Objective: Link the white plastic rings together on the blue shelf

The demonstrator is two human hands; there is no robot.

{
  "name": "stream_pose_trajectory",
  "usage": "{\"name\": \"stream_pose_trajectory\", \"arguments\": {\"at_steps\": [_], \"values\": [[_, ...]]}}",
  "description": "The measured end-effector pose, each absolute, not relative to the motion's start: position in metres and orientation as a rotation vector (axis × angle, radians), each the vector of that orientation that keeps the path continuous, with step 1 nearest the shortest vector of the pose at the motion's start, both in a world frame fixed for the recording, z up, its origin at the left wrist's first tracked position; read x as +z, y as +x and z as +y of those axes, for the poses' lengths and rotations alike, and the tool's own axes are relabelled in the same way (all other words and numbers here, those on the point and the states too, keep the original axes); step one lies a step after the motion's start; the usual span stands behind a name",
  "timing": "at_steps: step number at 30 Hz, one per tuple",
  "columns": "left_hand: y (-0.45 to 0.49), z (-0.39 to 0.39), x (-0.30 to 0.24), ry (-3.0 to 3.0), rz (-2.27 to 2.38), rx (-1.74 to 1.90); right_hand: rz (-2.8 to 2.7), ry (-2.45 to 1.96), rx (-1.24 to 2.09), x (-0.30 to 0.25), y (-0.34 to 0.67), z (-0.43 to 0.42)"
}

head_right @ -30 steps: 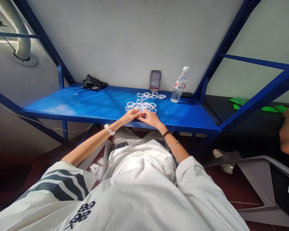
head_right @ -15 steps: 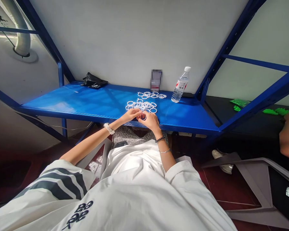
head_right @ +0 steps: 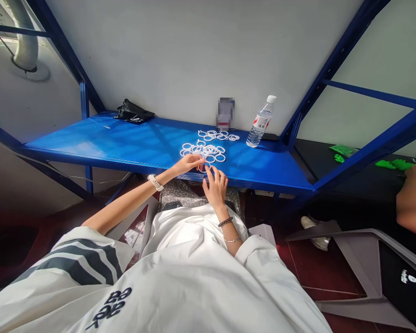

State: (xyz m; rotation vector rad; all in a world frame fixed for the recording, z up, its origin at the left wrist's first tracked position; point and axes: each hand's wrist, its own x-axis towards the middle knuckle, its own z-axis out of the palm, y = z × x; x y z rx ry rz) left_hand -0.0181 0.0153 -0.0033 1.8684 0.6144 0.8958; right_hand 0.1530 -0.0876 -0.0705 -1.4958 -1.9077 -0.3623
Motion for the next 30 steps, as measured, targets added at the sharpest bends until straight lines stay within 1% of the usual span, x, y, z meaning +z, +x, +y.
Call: {"name": "stream_pose_trajectory", "arguments": {"at_steps": [5,10,15,30], "values": [[-0.0185,0.0125,-0.0016,1.833,0.582,0.878,-1.905,-1.481,-0.383,-0.0748,0.1519,-0.0825],[-0.0194,0.0129,-0.0004,1.807,0.523,0.886,-1.874,-1.431,-0.331,-0.0778,0.1529,-0.0810],[-0.0193,0.0154,-0.0022,1.814,0.534,0.910,-1.849,-1.394,-0.283,-0.0794,0.1542,-0.0791],[-0.0178,0.0165,-0.0062,1.774,0.507,0.920,-1.820,-1.345,-0.274,-0.0777,0.1545,-0.0804]]}}
